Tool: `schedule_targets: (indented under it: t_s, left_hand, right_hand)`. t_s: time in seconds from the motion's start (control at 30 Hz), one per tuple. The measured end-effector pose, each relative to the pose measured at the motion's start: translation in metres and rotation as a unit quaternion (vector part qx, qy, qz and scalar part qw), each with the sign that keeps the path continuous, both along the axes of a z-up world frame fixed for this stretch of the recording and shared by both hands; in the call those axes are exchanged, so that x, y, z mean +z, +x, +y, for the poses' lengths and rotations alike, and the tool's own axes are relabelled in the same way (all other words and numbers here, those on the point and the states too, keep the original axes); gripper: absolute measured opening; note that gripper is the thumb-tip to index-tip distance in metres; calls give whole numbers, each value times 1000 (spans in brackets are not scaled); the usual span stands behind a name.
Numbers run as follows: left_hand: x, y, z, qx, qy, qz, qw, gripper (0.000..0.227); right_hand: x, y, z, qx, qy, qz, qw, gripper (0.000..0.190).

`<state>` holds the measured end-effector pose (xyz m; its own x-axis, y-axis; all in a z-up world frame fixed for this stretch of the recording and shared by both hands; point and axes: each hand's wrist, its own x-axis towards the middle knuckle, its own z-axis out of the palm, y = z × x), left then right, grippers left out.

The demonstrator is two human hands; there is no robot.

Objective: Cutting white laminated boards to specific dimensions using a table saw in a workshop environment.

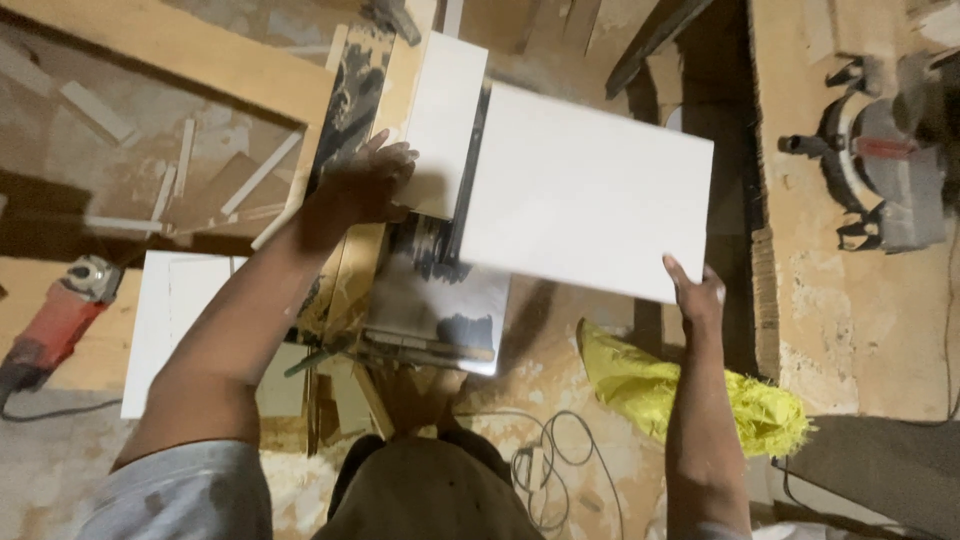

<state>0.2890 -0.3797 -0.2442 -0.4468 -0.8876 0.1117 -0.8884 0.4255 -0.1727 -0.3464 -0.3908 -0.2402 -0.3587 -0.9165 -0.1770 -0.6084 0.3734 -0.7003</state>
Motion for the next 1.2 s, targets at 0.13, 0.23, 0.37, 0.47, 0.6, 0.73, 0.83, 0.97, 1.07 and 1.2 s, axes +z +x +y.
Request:
schedule_targets:
  t_s: [0.13,0.23,0.37,0.47,0.6,0.73,0.83,0.97,1.07,1.2]
  left_hand:
    - [-39,-3,-70,9,98,6,995,85]
    - [-34,-4,-105,19,119,-2,993,81]
    - [-1,-16,-127,29,155,-61,986,58]
    - [35,-27,-126,70,213,-40,974,71]
    - [33,-26,-133,85,213,-20,973,82]
    - [30,-26,-143,78,141,-24,987,67]
    - [12,-23,-157,72,12,-42,996,50]
    - [17,-8,-157,77,-214,25,974,19]
    - [166,-15,-75,267,101,357,889,32]
    - [78,96,11,188,-280,121,933,31]
  right_hand:
    - [49,3,62,-37,112,51,992,125]
    - [75,11,118,-60,131,62,988,119]
    - [120,52,186,-158,163,-70,971,90]
    - [96,29,222,-187,148,-132,962,76]
    - [89,20,253,-251,254,-50,933,109]
    - [40,-21,280,-275,203,-19,939,88]
    - [15,-37,287,-287,164,-48,942,79]
    - [5,-44,296,-269,148,-20,952,62]
    - [0,-33,294,-322,105,-85,937,59]
    - [20,-20,307,-234,179,39,955,59]
